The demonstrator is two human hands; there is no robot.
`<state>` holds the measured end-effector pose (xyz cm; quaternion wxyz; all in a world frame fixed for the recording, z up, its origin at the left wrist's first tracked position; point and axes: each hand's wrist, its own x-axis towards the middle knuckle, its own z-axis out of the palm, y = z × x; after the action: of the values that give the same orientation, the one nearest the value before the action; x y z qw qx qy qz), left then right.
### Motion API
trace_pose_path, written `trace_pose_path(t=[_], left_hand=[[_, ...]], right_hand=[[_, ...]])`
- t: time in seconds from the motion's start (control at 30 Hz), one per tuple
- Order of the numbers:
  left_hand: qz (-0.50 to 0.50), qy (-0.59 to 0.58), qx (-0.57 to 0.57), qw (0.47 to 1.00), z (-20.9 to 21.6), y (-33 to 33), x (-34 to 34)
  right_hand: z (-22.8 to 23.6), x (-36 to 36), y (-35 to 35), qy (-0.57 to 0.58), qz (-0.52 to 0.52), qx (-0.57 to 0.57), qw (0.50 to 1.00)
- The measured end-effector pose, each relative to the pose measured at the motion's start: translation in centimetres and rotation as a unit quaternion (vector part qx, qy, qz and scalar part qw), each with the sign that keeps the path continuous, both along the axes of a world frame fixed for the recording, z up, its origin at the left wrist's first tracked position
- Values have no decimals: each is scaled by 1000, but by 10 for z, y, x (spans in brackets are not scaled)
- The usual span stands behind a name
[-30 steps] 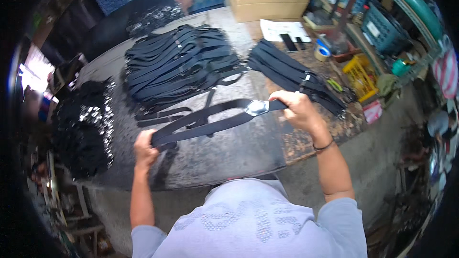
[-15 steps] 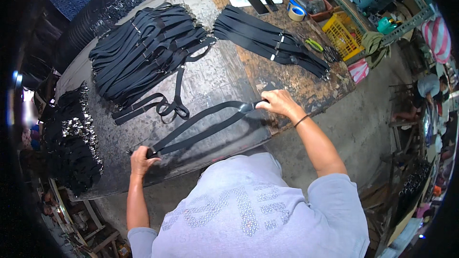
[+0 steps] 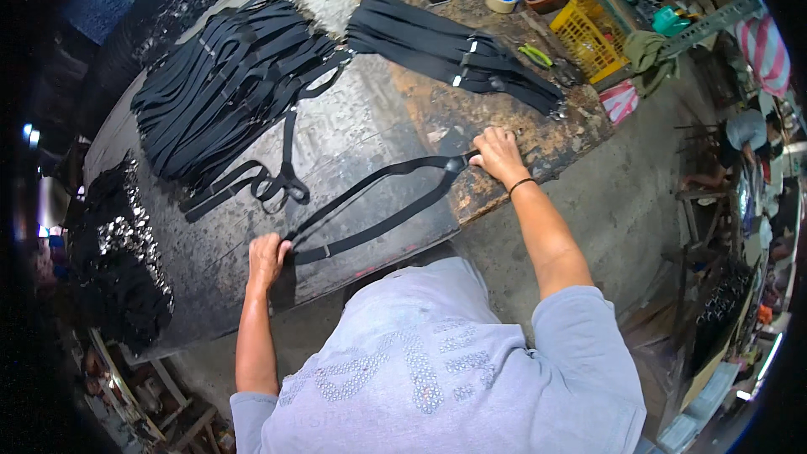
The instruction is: The recorder is assembling and organizing black adjustable straps at a workshop table.
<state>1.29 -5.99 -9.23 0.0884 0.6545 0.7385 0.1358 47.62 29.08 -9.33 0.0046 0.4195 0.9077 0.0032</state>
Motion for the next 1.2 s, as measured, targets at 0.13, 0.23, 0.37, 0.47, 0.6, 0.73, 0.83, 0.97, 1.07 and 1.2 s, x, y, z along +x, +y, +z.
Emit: trace_pose_path(t=[0.13,0.23,0.37,0.47,0.6,0.73,0.83,0.97,1.07,1.2], left_hand=[[75,115,109,984,22,31,12],[-17,-26,31,999,9,21,34],[-22,-17,26,999,-8,3,62],[-35,-17,25,999,-15,1,63],[-46,-29,31,998,-19,-1,64],[-19,-74,50,996,-17,-3,72],[-15,-93,38,995,-12,-2,74],[-22,-73,44,996,-21,-4,73],[-21,-100,44,994,-19,-2,70],[2,-202,1,979,-11,0,66]], right_hand=[[24,-12,-21,60,-54,12,997],[28,-41,-50,214,-49,-111,969],[24,-110,-126,286,38,-269,919],[8,-165,-175,307,74,-370,874],[-19,-220,-216,266,91,-400,872],[-19,-239,-235,143,74,-351,923],[-17,-248,-243,114,46,-307,944],[-17,-255,-251,92,37,-284,954],[-17,-256,-257,104,35,-252,961],[-24,-241,-251,137,80,-254,954]])
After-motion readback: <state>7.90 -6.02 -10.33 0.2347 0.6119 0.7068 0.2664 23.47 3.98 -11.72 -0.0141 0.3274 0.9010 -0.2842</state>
